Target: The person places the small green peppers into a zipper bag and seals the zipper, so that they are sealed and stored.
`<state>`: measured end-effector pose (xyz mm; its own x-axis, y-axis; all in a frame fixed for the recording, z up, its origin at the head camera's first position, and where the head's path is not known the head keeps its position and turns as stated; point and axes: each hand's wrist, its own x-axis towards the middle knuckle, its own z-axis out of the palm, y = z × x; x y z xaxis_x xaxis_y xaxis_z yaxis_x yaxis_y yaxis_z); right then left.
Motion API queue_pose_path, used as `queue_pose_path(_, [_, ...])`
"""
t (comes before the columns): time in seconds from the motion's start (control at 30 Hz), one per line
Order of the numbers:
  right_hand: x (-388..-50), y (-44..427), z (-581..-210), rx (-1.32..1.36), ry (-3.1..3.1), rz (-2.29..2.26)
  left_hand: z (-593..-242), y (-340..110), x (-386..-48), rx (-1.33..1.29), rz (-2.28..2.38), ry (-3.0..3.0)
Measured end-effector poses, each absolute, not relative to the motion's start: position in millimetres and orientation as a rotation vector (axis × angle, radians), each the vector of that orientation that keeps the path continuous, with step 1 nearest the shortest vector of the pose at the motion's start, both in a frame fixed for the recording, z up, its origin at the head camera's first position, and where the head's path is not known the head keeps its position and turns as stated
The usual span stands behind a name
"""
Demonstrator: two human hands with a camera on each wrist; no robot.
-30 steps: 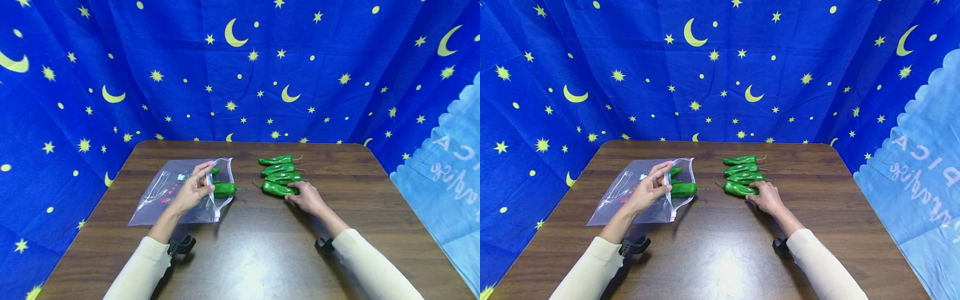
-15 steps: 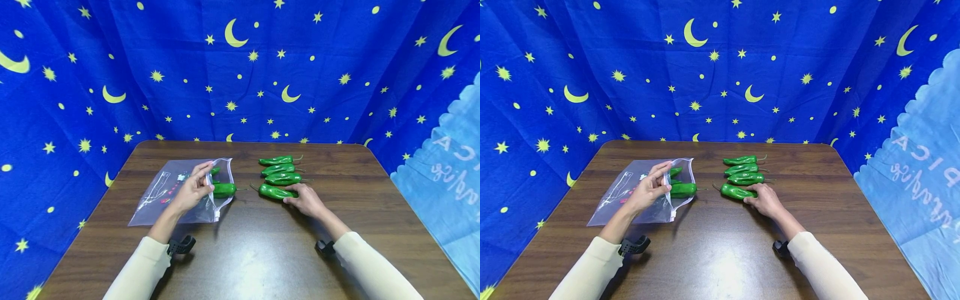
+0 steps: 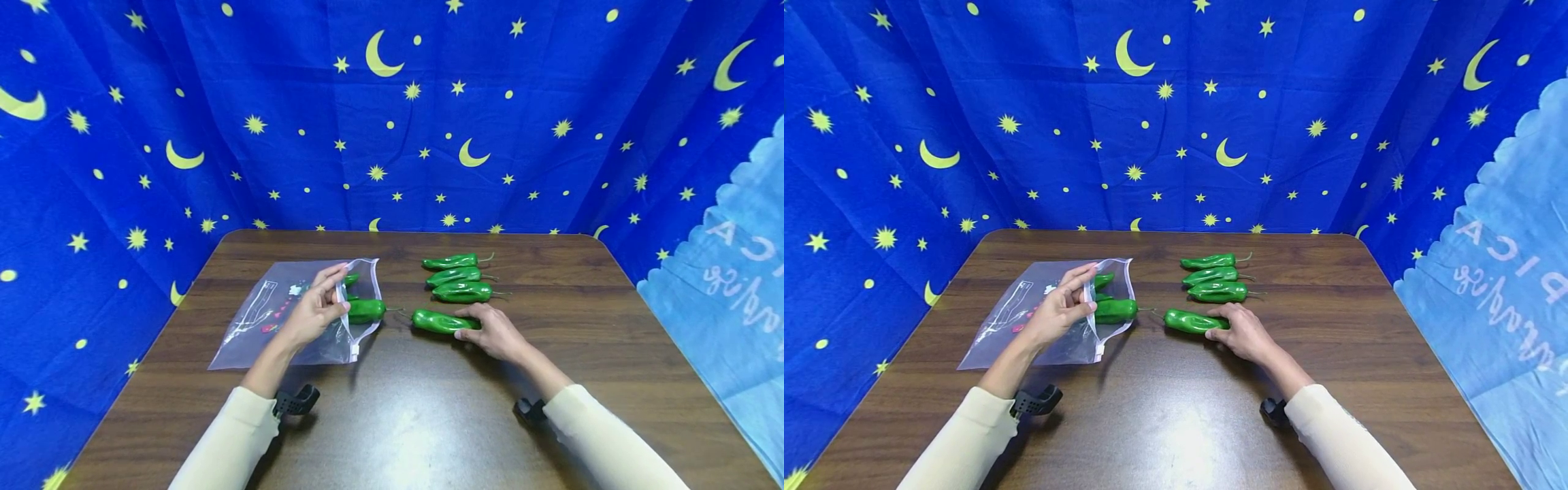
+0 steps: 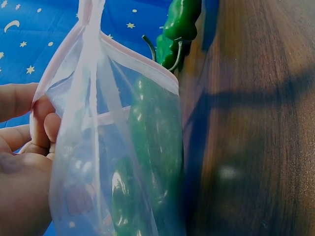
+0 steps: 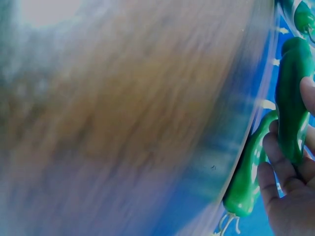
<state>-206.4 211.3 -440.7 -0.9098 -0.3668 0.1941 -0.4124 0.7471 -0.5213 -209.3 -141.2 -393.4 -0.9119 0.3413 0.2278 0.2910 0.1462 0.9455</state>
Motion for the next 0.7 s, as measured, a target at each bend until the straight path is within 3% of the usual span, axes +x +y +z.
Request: queue_pose_path(0.7, [-201.0,206.3,-438.1,0.682,-2.866,0.970,-393.5,-140.0,-209.4,0.662,1.954,2.337])
